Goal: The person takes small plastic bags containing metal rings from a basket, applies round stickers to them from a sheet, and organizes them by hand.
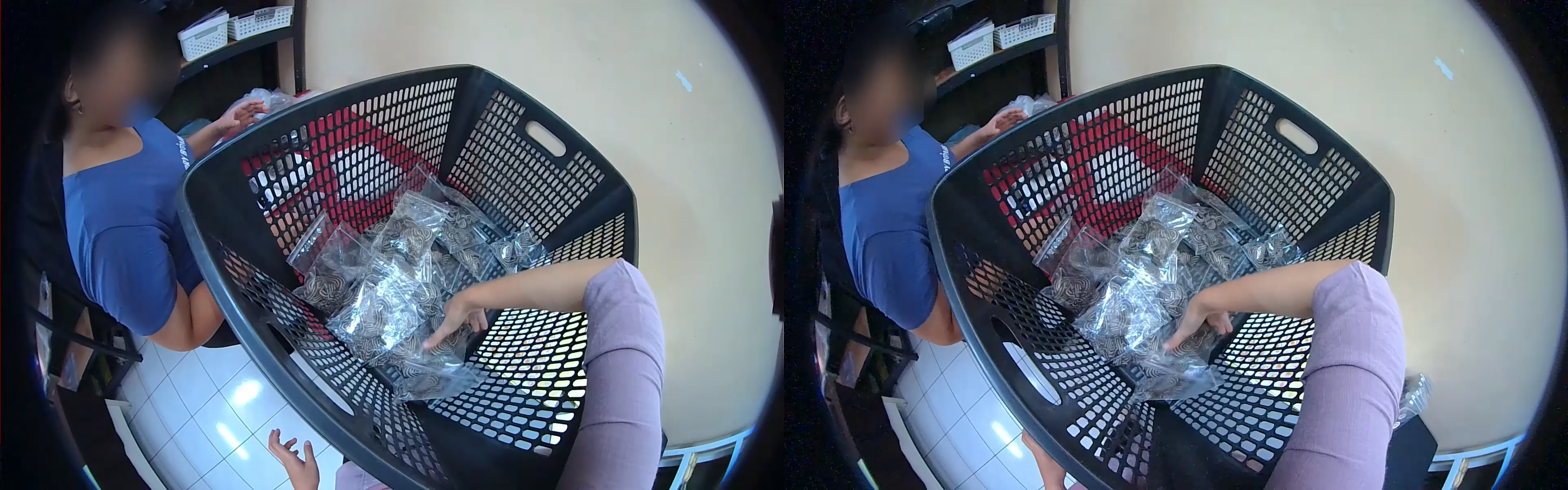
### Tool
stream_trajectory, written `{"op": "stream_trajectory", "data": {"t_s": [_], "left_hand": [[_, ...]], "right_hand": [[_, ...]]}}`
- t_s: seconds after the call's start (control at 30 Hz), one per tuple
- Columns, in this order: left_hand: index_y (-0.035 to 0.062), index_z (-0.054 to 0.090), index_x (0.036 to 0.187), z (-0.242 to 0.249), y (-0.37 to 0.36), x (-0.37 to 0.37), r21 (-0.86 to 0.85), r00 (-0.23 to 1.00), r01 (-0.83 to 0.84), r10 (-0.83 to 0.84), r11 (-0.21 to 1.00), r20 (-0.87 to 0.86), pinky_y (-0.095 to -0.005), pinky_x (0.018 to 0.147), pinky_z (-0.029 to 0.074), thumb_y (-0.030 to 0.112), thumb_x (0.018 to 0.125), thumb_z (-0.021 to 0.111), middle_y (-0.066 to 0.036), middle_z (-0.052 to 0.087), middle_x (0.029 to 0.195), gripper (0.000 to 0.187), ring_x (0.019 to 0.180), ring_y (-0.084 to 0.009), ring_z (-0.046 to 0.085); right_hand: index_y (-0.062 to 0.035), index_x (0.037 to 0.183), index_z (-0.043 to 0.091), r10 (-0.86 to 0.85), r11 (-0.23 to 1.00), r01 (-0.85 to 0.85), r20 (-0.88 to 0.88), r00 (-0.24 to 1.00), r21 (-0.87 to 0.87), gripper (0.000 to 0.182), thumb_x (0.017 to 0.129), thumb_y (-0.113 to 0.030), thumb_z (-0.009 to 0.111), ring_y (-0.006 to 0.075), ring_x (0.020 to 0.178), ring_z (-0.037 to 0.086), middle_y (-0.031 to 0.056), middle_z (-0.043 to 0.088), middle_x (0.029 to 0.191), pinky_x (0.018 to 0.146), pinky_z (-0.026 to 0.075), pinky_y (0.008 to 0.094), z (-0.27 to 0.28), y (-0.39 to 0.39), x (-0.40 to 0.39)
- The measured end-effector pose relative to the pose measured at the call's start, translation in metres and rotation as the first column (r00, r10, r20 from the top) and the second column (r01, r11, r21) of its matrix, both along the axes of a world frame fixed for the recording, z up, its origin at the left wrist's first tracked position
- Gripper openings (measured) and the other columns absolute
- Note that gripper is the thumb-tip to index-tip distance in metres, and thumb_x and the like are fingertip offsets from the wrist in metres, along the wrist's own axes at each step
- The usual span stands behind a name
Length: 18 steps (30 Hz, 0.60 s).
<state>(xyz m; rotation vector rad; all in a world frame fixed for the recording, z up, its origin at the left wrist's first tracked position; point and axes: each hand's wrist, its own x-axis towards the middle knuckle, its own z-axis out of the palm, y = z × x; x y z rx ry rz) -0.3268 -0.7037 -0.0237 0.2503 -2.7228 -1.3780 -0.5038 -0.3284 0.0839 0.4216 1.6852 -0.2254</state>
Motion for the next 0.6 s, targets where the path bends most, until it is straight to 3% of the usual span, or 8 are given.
{"op": "stream_trajectory", "data": {"t_s": [0.13,0.17,0.2,0.3,0.33,0.4,0.53,0.6], "left_hand": [[-0.0009,0.026,0.12,0.0,0.0,-0.003,0.02,0.997,0.069,-0.07,0.997,0.04,-0.0338,0.089,0.03,0.007,0.064,0.063,-0.013,0.032,0.11,0.067,0.103,-0.0273,0.038],[-0.0009,0.027,0.12,0.001,0.001,-0.005,0.027,0.995,0.085,-0.086,0.996,0.048,-0.0338,0.089,0.03,0.007,0.064,0.062,-0.013,0.032,0.109,0.067,0.103,-0.0271,0.038],[-0.0009,0.027,0.119,0.001,0.001,-0.006,0.034,0.993,0.099,-0.1,0.995,0.055,-0.0337,0.088,0.03,0.007,0.064,0.062,-0.013,0.032,0.109,0.066,0.103,-0.027,0.038],[-0.0009,0.029,0.118,0.002,0.003,-0.009,0.052,0.987,0.138,-0.141,0.989,0.072,-0.0336,0.088,0.031,0.007,0.064,0.062,-0.013,0.033,0.108,0.064,0.103,-0.0267,0.038],[-0.0009,0.03,0.118,0.002,0.003,-0.01,0.057,0.985,0.153,-0.157,0.987,0.077,-0.0336,0.088,0.031,0.006,0.064,0.062,-0.013,0.033,0.108,0.063,0.103,-0.0266,0.038],[-0.0009,0.031,0.117,0.003,0.003,-0.013,0.066,0.978,0.183,-0.188,0.981,0.087,-0.0335,0.087,0.031,0.006,0.064,0.062,-0.013,0.034,0.107,0.061,0.103,-0.0264,0.038],[0.0002,0.038,0.111,0.001,-0.005,-0.017,0.075,0.971,0.211,-0.218,0.975,0.096,-0.033,0.085,0.033,0.006,0.064,0.061,-0.013,0.042,0.102,0.052,0.1,-0.0254,0.041],[0.001,0.04,0.109,0.004,-0.008,-0.019,0.211,0.937,0.161,-0.217,0.964,0.275,-0.033,0.081,0.035,0.006,0.066,0.06,-0.012,0.048,0.099,0.048,0.096,-0.0254,0.045]], "right_hand": [[0.0171,0.1,0.044,0.28,0.957,-0.285,-0.086,0.956,-0.049,0.099,0.049,-0.065,0.066,0.0279,0.074,0.059,0.0224,0.054,0.093,0.063,0.051,0.0371,-0.007,-0.012,0.007],[0.0099,0.088,0.053,0.287,0.955,-0.294,-0.118,0.951,-0.04,0.075,0.057,-0.057,0.066,0.0232,0.066,0.059,0.0157,0.057,0.079,0.058,0.052,0.0329,-0.008,-0.011,0.006],[0.0099,0.088,0.053,0.288,0.955,-0.294,-0.122,0.95,-0.037,0.075,0.057,-0.057,0.066,0.0232,0.066,0.059,0.0157,0.057,0.079,0.058,0.052,0.0329,-0.016,-0.003,0.002],[-0.0056,0.081,0.056,0.236,0.947,-0.246,-0.074,0.969,-0.207,0.035,0.07,-0.037,0.065,0.0157,0.07,0.058,0.0043,0.055,0.073,0.06,0.05,0.0272,-0.032,0.019,-0.019],[-0.0056,0.081,0.056,0.235,0.947,-0.246,-0.079,0.969,-0.207,0.035,0.07,-0.037,0.065,0.0157,0.07,0.058,0.0043,0.055,0.073,0.06,0.05,0.0272,-0.031,0.021,-0.02],[0.0001,0.102,0.052,0.182,0.913,-0.171,-0.006,0.983,-0.369,0.051,0.069,-0.036,0.067,0.0233,0.084,0.057,0.0147,0.055,0.097,0.074,0.047,0.0346,-0.024,0.022,-0.019],[-0.0027,0.104,0.047,0.18,0.91,-0.096,0.177,0.968,-0.404,0.045,0.07,-0.026,0.067,0.0207,0.088,0.056,0.0107,0.057,0.097,0.079,0.044,0.0336,0.021,0.007,-0.021],[-0.0027,0.105,0.044,0.278,0.903,-0.239,0.062,0.959,-0.356,0.045,0.07,-0.019,0.067,0.0179,0.083,0.056,0.0089,0.057,0.092,0.073,0.045,0.0305,0.065,0.002,-0.034]]}}
